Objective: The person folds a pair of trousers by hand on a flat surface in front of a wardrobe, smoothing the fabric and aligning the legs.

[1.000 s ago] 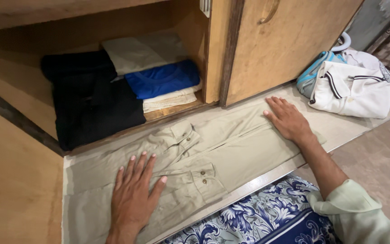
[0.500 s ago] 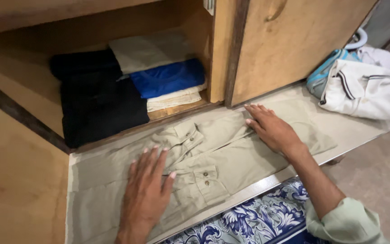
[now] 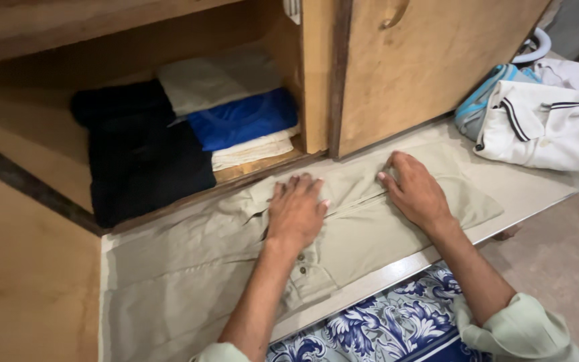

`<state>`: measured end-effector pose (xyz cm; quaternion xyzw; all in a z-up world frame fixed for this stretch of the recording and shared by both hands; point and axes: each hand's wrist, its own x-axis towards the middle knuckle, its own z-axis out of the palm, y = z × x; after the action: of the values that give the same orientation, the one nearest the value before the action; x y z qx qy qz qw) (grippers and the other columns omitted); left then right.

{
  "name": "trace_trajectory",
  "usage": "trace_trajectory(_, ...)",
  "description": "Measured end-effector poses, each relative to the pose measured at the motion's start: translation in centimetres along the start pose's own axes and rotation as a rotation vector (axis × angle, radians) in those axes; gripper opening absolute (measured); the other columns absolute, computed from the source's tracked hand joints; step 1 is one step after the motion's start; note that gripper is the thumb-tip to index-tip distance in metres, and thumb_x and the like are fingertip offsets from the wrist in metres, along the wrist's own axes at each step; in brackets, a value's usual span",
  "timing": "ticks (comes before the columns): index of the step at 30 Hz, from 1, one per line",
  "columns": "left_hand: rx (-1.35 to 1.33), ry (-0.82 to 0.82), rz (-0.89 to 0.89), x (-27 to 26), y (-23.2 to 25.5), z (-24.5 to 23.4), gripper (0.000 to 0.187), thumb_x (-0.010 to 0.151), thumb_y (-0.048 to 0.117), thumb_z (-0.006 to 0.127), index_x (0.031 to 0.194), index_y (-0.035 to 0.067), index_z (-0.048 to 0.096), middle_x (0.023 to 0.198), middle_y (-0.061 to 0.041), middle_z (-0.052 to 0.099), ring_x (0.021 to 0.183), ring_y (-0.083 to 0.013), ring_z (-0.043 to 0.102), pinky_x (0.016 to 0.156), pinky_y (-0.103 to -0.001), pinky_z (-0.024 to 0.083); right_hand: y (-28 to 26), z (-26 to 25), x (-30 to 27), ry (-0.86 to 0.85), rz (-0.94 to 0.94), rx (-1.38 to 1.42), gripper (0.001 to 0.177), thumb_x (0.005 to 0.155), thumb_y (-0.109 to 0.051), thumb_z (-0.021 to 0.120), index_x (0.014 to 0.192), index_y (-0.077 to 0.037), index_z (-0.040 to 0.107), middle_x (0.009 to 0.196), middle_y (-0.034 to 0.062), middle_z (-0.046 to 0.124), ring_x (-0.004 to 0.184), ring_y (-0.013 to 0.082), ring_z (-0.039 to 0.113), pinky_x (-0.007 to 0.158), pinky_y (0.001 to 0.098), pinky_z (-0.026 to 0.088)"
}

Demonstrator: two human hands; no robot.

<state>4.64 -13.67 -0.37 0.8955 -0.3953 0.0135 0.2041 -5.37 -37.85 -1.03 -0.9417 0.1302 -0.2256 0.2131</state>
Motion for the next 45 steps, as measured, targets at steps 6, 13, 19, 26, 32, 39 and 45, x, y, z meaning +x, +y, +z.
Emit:
trace_trajectory(6, 0.049, 0.063, -0.071, -0.5, -0.8, 0.5, 0.068, 0.094, 0.046, 0.057, 0.149, 0.008, 0.045, 0.157, -0.01, 0.043, 0.147, -0.0304, 0.036, 0.12, -0.056, 0.019, 2.6, 0.2, -0.3, 0.023, -0.104, -0.313, 0.06, 0.1, -0.05, 0.051, 0.144, -0.01, 0.054, 0.149, 0.0199, 0.053, 0.139, 0.0376, 0.047, 0.11, 0.0501, 0.038)
trace_trajectory(13, 0.144, 0.123, -0.01, 2.5, 1.2, 2.5, 0.05, 0.096, 0.015, 0.058, 0.143, -0.001, 0.058, 0.13, -0.021, 0.065, 0.125, -0.0361, 0.059, 0.116, -0.047, 0.041, 4.3, 0.0, 0.2, -0.038, -0.07, -0.396, 0.067, 0.1, -0.057, 0.047, 0.152, -0.015, 0.048, 0.156, 0.0198, 0.046, 0.144, 0.0419, 0.04, 0.114, 0.0518, 0.034)
trace_trajectory(19, 0.042, 0.286, 0.11, 6.1, 1.9, 4.4, 0.021, 0.09, 0.017, 0.068, 0.105, 0.003, 0.069, 0.107, -0.018, 0.067, 0.107, -0.0373, 0.064, 0.094, -0.052, 0.049, 3.3, -1.4, 0.4, -0.096, -0.136, -0.376, 0.076, 0.092, -0.064, 0.053, 0.151, -0.017, 0.048, 0.154, 0.0193, 0.045, 0.143, 0.0425, 0.037, 0.115, 0.0526, 0.03)
trace_trajectory(26, 0.099, 0.562, 0.12, 6.0, 0.9, 4.8, 0.021, 0.084, 0.01, 0.067, 0.103, 0.0, 0.068, 0.105, -0.02, 0.066, 0.101, -0.0376, 0.062, 0.089, -0.053, 0.046, 3.5, -1.8, 0.5, -0.007, -0.085, -0.17, 0.072, 0.093, -0.059, 0.059, 0.146, -0.011, 0.054, 0.153, 0.0232, 0.048, 0.145, 0.0393, 0.04, 0.117, 0.0479, 0.033)
trace_trajectory(32, 0.138, 0.467, 0.192, 4.1, 2.3, 2.0, 0.019, 0.084, 0.001, 0.063, 0.102, 0.004, 0.068, 0.11, -0.016, 0.066, 0.11, -0.0345, 0.062, 0.095, -0.047, 0.048, 5.8, -1.5, 0.4, 0.18, -0.15, -0.014, 0.048, 0.101, -0.036, 0.064, 0.138, -0.006, 0.062, 0.141, 0.0246, 0.061, 0.137, 0.0399, 0.054, 0.114, 0.0456, 0.041)
trace_trajectory(39, -0.013, 0.107, 0.016, 1.8, 3.2, 1.2, 0.048, 0.095, 0.033, 0.061, 0.133, 0.003, 0.061, 0.132, -0.017, 0.059, 0.124, -0.0364, 0.053, 0.112, -0.051, 0.035, 7.8, -2.0, 0.1, 0.363, 0.261, -0.526, 0.048, 0.092, -0.042, 0.071, 0.115, -0.001, 0.069, 0.114, 0.0191, 0.067, 0.105, 0.04, 0.062, 0.091, 0.0532, 0.047)
trace_trajectory(45, -0.019, 0.151, 0.019, 0.9, 2.5, 2.2, 0.06, 0.099, 0.045, 0.047, 0.147, 0.009, 0.051, 0.157, -0.017, 0.042, 0.146, -0.0381, 0.034, 0.121, -0.052, 0.02, 8.9, -1.3, 0.1, 0.281, 0.442, -0.535, 0.068, 0.086, -0.056, 0.077, 0.115, 0.004, 0.066, 0.113, 0.0234, 0.066, 0.1, 0.0434, 0.065, 0.084, 0.0635, 0.045)
